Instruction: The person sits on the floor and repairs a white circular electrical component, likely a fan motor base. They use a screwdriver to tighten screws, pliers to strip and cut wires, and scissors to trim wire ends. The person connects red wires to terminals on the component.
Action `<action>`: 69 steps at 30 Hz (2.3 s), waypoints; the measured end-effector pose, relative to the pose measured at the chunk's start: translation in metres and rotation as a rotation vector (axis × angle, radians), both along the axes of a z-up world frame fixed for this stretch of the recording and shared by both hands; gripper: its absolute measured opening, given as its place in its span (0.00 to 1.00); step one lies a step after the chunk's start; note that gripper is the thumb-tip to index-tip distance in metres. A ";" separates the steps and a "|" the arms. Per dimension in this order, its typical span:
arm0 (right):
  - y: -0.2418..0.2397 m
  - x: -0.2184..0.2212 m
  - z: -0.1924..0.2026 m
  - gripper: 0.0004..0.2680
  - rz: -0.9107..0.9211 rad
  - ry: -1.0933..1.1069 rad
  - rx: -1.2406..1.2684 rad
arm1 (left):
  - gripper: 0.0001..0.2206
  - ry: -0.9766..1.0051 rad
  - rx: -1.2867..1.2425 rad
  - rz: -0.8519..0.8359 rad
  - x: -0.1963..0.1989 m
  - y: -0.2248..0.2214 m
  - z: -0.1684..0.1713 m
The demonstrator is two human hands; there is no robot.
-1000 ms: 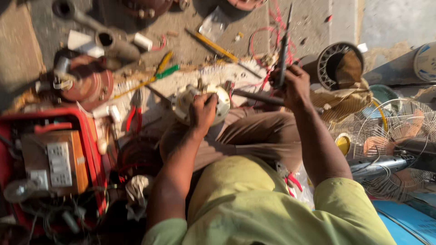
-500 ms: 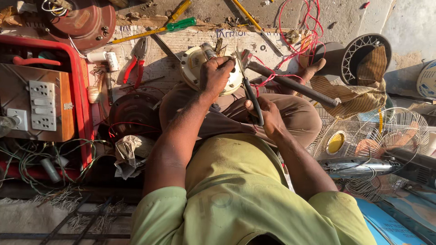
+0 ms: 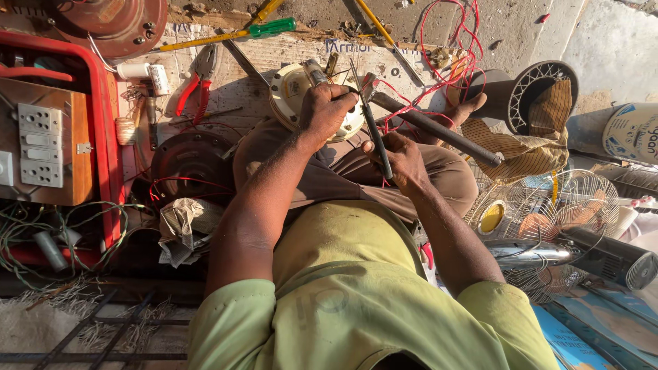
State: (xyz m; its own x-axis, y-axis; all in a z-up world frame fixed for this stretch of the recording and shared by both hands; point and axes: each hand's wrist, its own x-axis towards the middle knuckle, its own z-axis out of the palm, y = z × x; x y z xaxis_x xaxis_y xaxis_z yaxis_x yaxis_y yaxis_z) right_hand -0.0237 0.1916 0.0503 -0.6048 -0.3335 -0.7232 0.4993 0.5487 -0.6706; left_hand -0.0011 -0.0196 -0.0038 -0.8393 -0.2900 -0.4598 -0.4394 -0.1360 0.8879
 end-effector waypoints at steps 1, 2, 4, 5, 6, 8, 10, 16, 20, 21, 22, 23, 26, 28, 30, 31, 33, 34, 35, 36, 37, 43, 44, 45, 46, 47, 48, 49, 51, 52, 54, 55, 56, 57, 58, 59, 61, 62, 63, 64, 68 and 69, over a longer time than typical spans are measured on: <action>0.000 0.001 -0.001 0.17 -0.034 -0.028 -0.018 | 0.12 0.011 -0.003 -0.004 0.000 -0.001 0.000; -0.001 0.001 -0.002 0.16 -0.068 -0.055 -0.036 | 0.12 0.017 -0.005 -0.003 0.000 -0.001 -0.001; -0.001 0.005 -0.005 0.15 -0.159 -0.094 -0.068 | 0.13 0.028 -0.011 0.000 -0.001 0.000 -0.003; -0.002 0.008 -0.006 0.15 -0.205 -0.114 -0.085 | 0.13 0.037 0.010 0.011 -0.001 0.001 -0.004; -0.001 0.010 -0.007 0.15 -0.203 -0.098 -0.086 | 0.13 0.045 0.031 0.023 -0.001 0.002 -0.004; 0.001 0.009 -0.008 0.15 -0.196 -0.065 -0.092 | 0.13 0.013 0.052 0.020 -0.002 0.001 -0.005; 0.005 -0.006 -0.007 0.15 -0.276 -0.027 -0.137 | 0.13 -0.070 0.055 -0.012 -0.005 -0.002 -0.004; 0.039 -0.078 -0.026 0.18 0.152 0.350 0.502 | 0.14 0.010 0.192 0.043 0.002 -0.003 -0.004; 0.043 -0.097 -0.051 0.17 0.361 0.616 0.648 | 0.13 -0.031 0.156 0.030 -0.003 -0.007 -0.003; 0.044 -0.095 -0.055 0.18 0.398 0.667 0.648 | 0.13 -0.022 0.137 0.023 -0.001 -0.006 -0.004; 0.044 -0.093 -0.057 0.19 0.435 0.718 0.647 | 0.14 -0.012 0.118 0.015 0.002 -0.005 -0.005; 0.043 -0.091 -0.056 0.18 0.463 0.662 0.640 | 0.14 -0.008 0.114 0.008 0.003 -0.005 -0.006; 0.030 -0.089 -0.044 0.14 0.424 0.566 0.523 | 0.14 0.013 0.115 -0.013 0.003 -0.005 -0.009; 0.011 -0.083 -0.033 0.11 0.233 0.592 0.314 | 0.14 0.032 0.128 -0.021 0.004 -0.006 -0.010; -0.010 -0.079 -0.025 0.09 0.274 0.660 0.037 | 0.14 0.045 0.072 -0.008 0.003 -0.006 -0.010; -0.020 -0.076 -0.022 0.08 0.293 0.689 -0.102 | 0.14 0.050 0.044 -0.002 0.004 -0.006 -0.009; -0.038 -0.071 -0.019 0.10 0.368 0.743 -0.172 | 0.12 0.019 0.014 -0.045 0.006 -0.007 -0.007; -0.045 -0.071 -0.019 0.10 0.405 0.772 -0.207 | 0.12 0.006 -0.003 -0.066 0.005 -0.009 -0.005; -0.049 -0.070 -0.018 0.09 0.404 0.765 -0.193 | 0.11 -0.003 0.007 -0.068 0.006 -0.010 -0.004; -0.052 -0.069 -0.019 0.07 0.403 0.757 -0.179 | 0.11 -0.011 0.017 -0.070 0.007 -0.011 -0.003; -0.054 -0.069 -0.020 0.06 0.405 0.750 -0.165 | 0.11 -0.020 0.027 -0.070 0.007 -0.012 -0.002; -0.062 -0.052 -0.046 0.10 0.271 0.676 -0.016 | 0.13 0.161 -0.094 -0.096 0.009 -0.014 -0.006; -0.064 -0.050 -0.053 0.12 0.272 0.680 0.043 | 0.13 0.164 -0.124 -0.113 0.009 -0.016 -0.006; -0.065 -0.049 -0.058 0.14 0.274 0.685 0.105 | 0.13 0.167 -0.152 -0.130 0.008 -0.017 -0.007; -0.064 -0.047 -0.063 0.16 0.275 0.689 0.167 | 0.13 0.170 -0.180 -0.147 0.008 -0.017 -0.006; -0.061 -0.048 -0.066 0.17 0.170 0.578 0.140 | 0.13 0.117 -0.117 -0.128 0.008 -0.019 -0.006; -0.057 -0.050 -0.067 0.18 0.066 0.465 0.113 | 0.12 0.064 -0.054 -0.109 0.008 -0.021 -0.005; -0.053 -0.050 -0.068 0.18 -0.033 0.348 0.085 | 0.12 0.008 0.009 -0.087 0.010 -0.022 -0.004; -0.048 -0.049 -0.066 0.12 -0.122 0.125 -0.111 | 0.12 0.004 0.144 -0.032 0.012 -0.026 -0.002; -0.048 -0.047 -0.065 0.09 -0.168 0.013 -0.208 | 0.12 0.002 0.211 -0.004 0.012 -0.028 -0.001; -0.051 -0.037 -0.062 0.11 0.085 0.162 -0.217 | 0.11 0.015 0.286 0.003 0.012 -0.029 0.001; -0.055 -0.031 -0.061 0.13 0.210 0.239 -0.222 | 0.11 0.024 0.322 0.005 0.012 -0.028 0.003; -0.060 -0.024 -0.059 0.11 0.229 0.346 -0.142 | 0.11 0.016 0.346 0.010 0.012 -0.028 0.006; -0.065 -0.019 -0.057 0.10 0.246 0.454 -0.062 | 0.11 0.010 0.367 0.015 0.011 -0.029 0.010; -0.066 -0.016 -0.053 0.08 0.261 0.561 0.019 | 0.11 0.004 0.389 0.019 0.012 -0.030 0.014; -0.068 -0.016 -0.050 0.07 0.233 0.539 0.004 | 0.11 -0.032 0.348 0.020 0.012 -0.033 0.019; -0.062 -0.022 -0.042 0.06 0.178 0.490 -0.022 | 0.12 -0.108 0.271 0.023 0.016 -0.042 0.029; -0.058 -0.026 -0.040 0.06 0.165 0.558 -0.019 | 0.12 -0.099 0.199 0.000 0.018 -0.048 0.033; -0.053 -0.030 -0.037 0.07 0.150 0.623 -0.011 | 0.13 -0.094 0.130 -0.027 0.021 -0.053 0.036; -0.049 -0.034 -0.036 0.07 0.135 0.688 -0.002 | 0.14 -0.087 0.062 -0.053 0.024 -0.058 0.038; -0.050 -0.045 -0.042 0.06 0.079 0.776 -0.071 | 0.11 0.387 -0.469 -0.094 0.010 -0.066 0.029; -0.053 -0.046 -0.044 0.07 0.094 0.804 -0.074 | 0.12 0.419 -0.426 -0.046 0.000 -0.062 0.023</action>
State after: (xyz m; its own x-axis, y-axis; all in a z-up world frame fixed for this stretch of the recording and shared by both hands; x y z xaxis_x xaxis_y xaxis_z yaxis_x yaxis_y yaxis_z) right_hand -0.0694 0.1386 0.0060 -0.8970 -0.4388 -0.0538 -0.1962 0.5042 -0.8410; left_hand -0.0006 -0.0818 0.0189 -0.9402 -0.3351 0.0617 -0.0372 0.2809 0.9590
